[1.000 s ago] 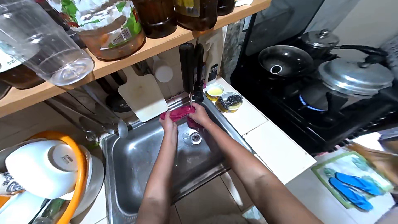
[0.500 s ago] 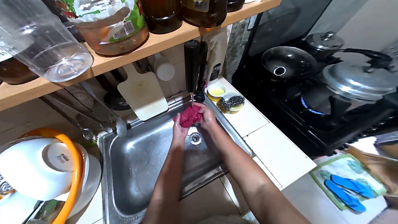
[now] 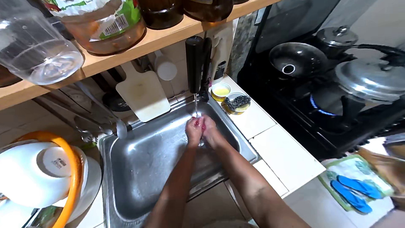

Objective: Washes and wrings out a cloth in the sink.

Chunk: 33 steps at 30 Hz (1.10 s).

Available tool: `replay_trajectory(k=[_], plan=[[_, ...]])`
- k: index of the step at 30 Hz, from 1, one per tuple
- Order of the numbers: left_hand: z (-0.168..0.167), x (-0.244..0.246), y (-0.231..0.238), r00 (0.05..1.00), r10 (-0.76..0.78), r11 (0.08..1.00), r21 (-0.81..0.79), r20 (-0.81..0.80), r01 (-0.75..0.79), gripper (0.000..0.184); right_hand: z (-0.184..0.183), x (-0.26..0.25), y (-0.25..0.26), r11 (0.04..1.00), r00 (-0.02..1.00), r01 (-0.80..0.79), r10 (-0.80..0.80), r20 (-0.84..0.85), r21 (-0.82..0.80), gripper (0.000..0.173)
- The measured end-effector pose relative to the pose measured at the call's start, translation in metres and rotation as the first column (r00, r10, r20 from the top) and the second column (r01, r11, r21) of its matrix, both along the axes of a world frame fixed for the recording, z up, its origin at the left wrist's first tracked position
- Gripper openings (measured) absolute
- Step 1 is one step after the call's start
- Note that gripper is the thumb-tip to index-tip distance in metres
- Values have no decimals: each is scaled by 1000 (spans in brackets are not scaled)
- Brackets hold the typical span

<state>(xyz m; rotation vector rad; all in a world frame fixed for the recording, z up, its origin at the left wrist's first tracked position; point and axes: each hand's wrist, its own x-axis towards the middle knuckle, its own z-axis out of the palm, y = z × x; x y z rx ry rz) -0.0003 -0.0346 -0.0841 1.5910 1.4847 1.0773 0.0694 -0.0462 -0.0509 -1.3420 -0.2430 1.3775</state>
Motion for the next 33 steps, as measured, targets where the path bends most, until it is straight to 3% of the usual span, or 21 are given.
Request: replay_trajectory(k=[2,4,6,8,10,12,15,19,21,23,27,31,33], plan=[[-4,-7,12,998,68,990,-125,6,-66,34,3,-9,8,997,1000,16,-15,23,-72,32],[-6,-9,11,995,88,986,-145,48,-80,32,-5,-12,12,998,998,23,-19,61,-64,26],[-5,-2,-3,998,22,999,28,63,-24,28,-14,-6,10,999,992,-36,36,123,-3,33],[-4,4,-16,998,-54,955,292,-18,57,29,-29,1,4,990,984,-117,105,143,80,40],[-2,1,-13,996,-68,937,340,-59,84,29,-35,-1,5,983,987,-131,117,112,129,38],[-6,-15,1,999,-32,995,95,32,28,30,-21,-14,10,990,985,-120,109,137,76,33],[-30,-38,32,930,225,954,-259,290,-150,42,3,-27,13,946,908,-321,294,300,45,40],[-13,-61,30,930,304,904,-372,208,-212,56,-9,-15,41,870,795,-492,460,396,-22,51],[8,-81,23,972,220,916,-361,81,-177,54,-2,2,49,828,668,-556,495,556,-69,44],[17,-104,17,997,50,915,-399,-52,-66,51,12,17,52,852,588,-519,416,694,-70,33],[9,-143,16,869,-431,718,-675,-243,167,52,41,32,66,896,490,-443,276,826,-36,32],[1,-150,4,792,-443,773,-627,-419,100,84,62,28,80,916,589,-401,283,757,-31,33],[10,-150,-2,795,-413,807,-583,-444,94,78,65,28,86,917,679,-398,267,683,37,31]])
